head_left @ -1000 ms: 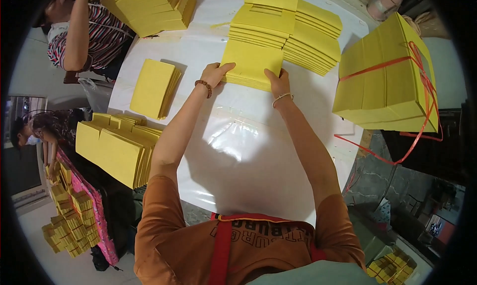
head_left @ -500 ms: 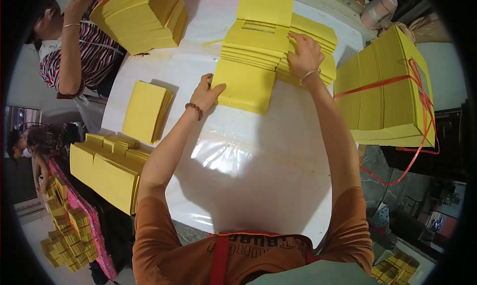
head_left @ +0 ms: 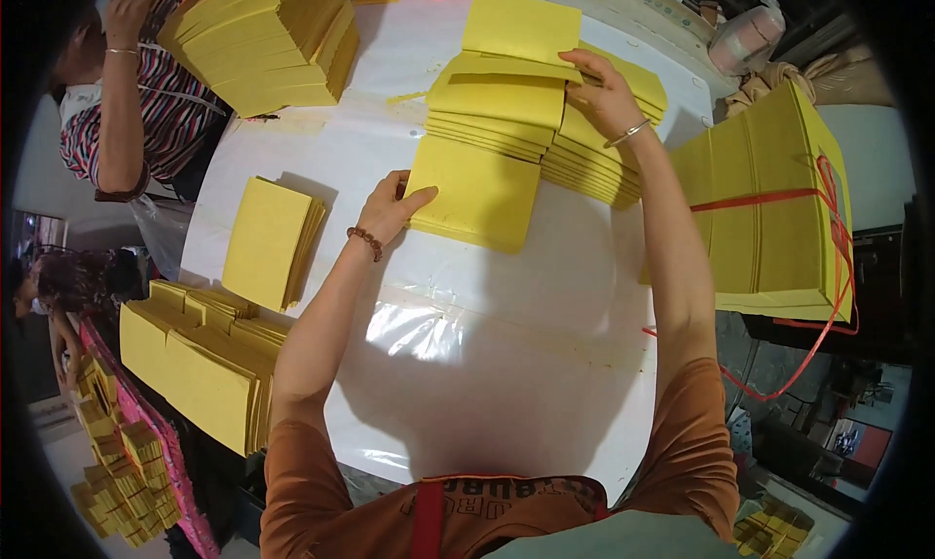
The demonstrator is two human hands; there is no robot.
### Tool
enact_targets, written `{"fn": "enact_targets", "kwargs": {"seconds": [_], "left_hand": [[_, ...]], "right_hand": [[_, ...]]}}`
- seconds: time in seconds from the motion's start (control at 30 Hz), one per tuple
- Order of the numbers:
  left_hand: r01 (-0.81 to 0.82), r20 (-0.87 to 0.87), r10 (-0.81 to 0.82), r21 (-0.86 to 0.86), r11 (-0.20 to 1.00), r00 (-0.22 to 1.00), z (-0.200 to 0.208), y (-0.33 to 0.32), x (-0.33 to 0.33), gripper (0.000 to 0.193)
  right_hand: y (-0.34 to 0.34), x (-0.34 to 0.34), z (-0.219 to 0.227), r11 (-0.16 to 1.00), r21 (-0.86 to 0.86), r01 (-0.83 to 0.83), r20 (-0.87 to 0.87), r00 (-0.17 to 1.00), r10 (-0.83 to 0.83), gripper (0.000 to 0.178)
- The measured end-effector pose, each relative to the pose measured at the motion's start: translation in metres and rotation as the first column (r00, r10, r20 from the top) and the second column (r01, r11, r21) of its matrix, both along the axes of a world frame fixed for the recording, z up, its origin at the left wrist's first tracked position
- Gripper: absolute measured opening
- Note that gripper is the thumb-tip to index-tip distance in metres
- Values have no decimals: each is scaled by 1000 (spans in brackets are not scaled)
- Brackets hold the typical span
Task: Stacking and bundling stacks of yellow paper with red ribbons.
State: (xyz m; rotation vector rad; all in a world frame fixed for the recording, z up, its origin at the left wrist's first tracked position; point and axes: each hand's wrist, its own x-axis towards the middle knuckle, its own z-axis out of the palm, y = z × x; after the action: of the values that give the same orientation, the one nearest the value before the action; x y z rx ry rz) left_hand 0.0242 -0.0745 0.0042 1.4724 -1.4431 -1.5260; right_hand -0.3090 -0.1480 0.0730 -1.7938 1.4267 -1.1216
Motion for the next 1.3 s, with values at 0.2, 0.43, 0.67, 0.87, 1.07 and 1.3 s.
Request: {"fn": "enact_targets", "kwargs": {"seconds": [0.2, 0.43, 0.67, 0.87, 1.07, 1.3], "left_hand": [[-11, -86, 13, 25, 1000, 996, 7, 1, -6, 58], [-26, -125, 34, 69, 997, 992, 3, 5, -5, 55], [-26, -112, 35, 75, 997, 993, 5, 4, -6, 55], [-32, -98, 38, 58, 998, 994, 10, 6, -4, 55], [-28, -68, 30, 28, 999, 997, -1, 5, -5, 57], [-57, -68, 56, -14, 998, 996, -9, 10, 1, 58]], "right_hand": [[-28, -15, -12, 977, -108, 184, 36, 983, -181, 16], [-71, 0, -5, 830, 237, 504, -58, 861, -506, 27], [-68, 25, -4, 792, 142, 594, -58, 803, -593, 49], [-57, 54, -2, 887, -424, -182, -792, 549, -266, 54], [-87, 47, -18, 922, 376, 95, -770, 586, 253, 67], [-76, 64, -36, 926, 360, 111, -783, 576, 235, 74]]}}
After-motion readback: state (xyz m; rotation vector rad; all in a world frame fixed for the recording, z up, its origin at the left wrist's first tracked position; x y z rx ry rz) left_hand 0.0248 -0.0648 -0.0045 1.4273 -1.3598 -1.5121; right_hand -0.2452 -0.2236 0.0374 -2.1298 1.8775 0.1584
